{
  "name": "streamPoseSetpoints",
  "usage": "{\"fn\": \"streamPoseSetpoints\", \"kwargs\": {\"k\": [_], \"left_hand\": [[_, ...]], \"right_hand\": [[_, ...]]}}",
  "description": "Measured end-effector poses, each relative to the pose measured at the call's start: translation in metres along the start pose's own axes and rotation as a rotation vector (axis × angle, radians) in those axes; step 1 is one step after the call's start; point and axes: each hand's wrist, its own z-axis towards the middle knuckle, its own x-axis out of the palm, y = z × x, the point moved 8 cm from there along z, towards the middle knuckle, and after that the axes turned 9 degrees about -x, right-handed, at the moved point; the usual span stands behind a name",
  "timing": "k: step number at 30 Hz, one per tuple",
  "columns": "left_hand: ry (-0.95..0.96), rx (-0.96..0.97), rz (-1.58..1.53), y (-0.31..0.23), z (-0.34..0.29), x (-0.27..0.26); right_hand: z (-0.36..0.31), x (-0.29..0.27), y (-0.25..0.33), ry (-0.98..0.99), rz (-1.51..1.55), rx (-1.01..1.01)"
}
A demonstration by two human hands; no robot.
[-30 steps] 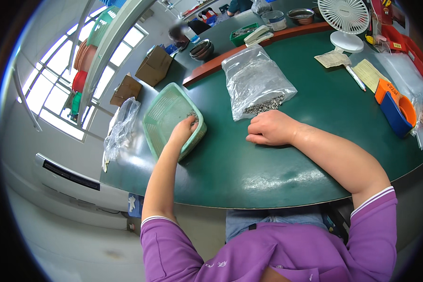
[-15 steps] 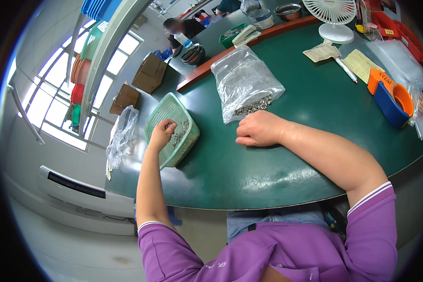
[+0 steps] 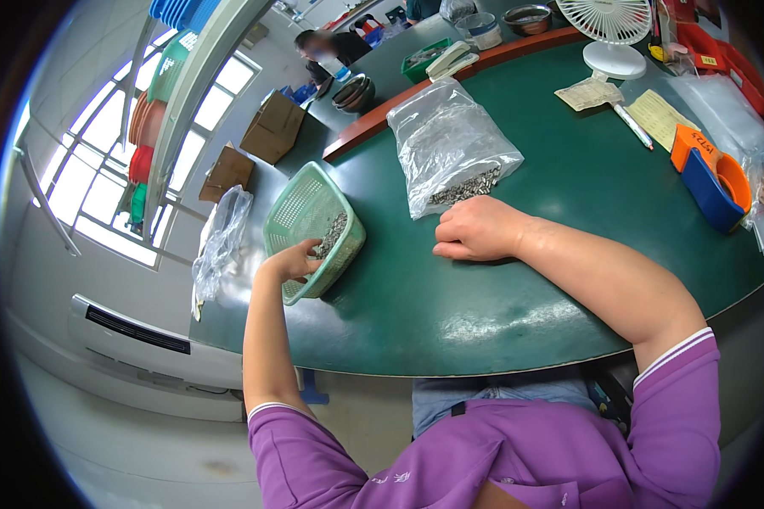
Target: The person sorts small metal components by hand, transferring them from a plastic bag into a plastic basket.
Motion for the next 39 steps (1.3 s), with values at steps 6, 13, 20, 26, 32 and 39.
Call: {"fn": "streamPoseSetpoints", "kwargs": {"k": [6,13,20,26,32,39], "left_hand": [[-0.115,0.182,0.164,-0.011,0.019,0.005],[-0.25,0.263,0.206,-0.03,0.029,0.007],[-0.25,0.211,0.022,-0.05,0.004,-0.009],[-0.177,0.253,-0.384,-0.046,-0.008,-0.047],[-0.123,0.242,-0.198,-0.059,-0.009,-0.033],[-0.149,0.207,0.187,-0.057,0.019,0.0]], "right_hand": [[0.001,0.0,0.001,0.005,0.004,0.003],[0.001,-0.001,0.0,0.013,-0.005,0.009],[-0.001,0.002,-0.004,0.005,0.004,0.022],[0.001,-0.001,0.001,-0.016,0.005,-0.009],[-0.001,0.0,-0.002,-0.01,0.008,0.0],[0.001,0.001,-0.001,0.013,0.009,0.014]]}}
